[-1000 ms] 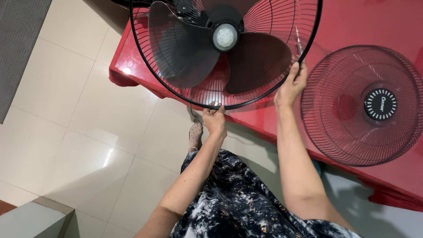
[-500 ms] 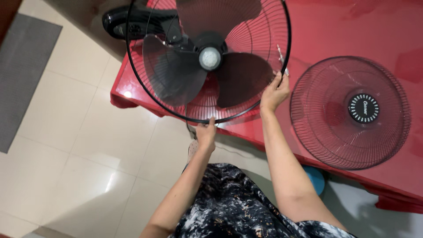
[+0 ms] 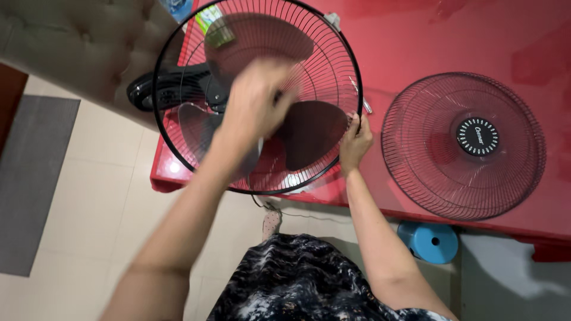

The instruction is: The person uses a screwdriver to tighten a screw on the front fan cage, then aligns and secures the cage onto the fan blades. The person then attaches the rear fan cage and secures it by hand.

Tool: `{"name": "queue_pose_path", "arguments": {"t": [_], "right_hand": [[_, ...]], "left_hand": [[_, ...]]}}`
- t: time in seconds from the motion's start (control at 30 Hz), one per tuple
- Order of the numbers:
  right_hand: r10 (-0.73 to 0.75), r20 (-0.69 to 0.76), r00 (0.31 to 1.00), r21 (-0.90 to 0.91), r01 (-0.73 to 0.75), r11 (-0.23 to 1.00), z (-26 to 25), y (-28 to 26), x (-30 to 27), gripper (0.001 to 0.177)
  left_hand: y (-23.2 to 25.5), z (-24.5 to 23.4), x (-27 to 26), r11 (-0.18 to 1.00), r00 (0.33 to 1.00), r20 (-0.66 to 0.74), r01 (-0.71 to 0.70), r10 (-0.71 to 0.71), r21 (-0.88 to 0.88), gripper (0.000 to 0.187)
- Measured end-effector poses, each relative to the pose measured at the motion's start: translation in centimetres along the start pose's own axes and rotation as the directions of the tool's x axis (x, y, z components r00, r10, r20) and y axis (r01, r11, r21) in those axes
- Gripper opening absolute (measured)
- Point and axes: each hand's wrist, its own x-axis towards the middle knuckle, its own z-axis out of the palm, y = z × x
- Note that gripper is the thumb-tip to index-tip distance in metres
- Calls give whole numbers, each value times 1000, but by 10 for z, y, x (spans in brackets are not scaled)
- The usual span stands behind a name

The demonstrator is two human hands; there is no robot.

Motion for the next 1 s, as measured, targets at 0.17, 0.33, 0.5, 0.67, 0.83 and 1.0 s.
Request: {"name": "queue_pose_path", "arguments": {"t": [0.17,0.33,0.5,0.67,0.83,1.0], "right_hand": [[86,-2,996,-181,-85,980,-1,-16,-1,25],[2,14,1000,-113,0,994,0,-13,0,26],[87,-16,996,-240,-89,967,0,-17,-2,28],[201,24,979,-265,-188,946,-3,-16,-11,34],[261,40,964,189,-264,946,-8,3,-48,40],[487,26,873,569,-413,711,-6,31,-49,33]], "left_hand": [[-63,39,127,872,863,240,-479,445,104,79],[-119,96,155,680,659,412,-724,630,117,59],[-143,104,155,723,652,469,-689,595,41,14],[-141,105,150,629,640,439,-753,631,194,24],[-142,103,148,636,640,443,-750,627,183,27],[-141,106,147,648,654,460,-735,600,200,33]]}}
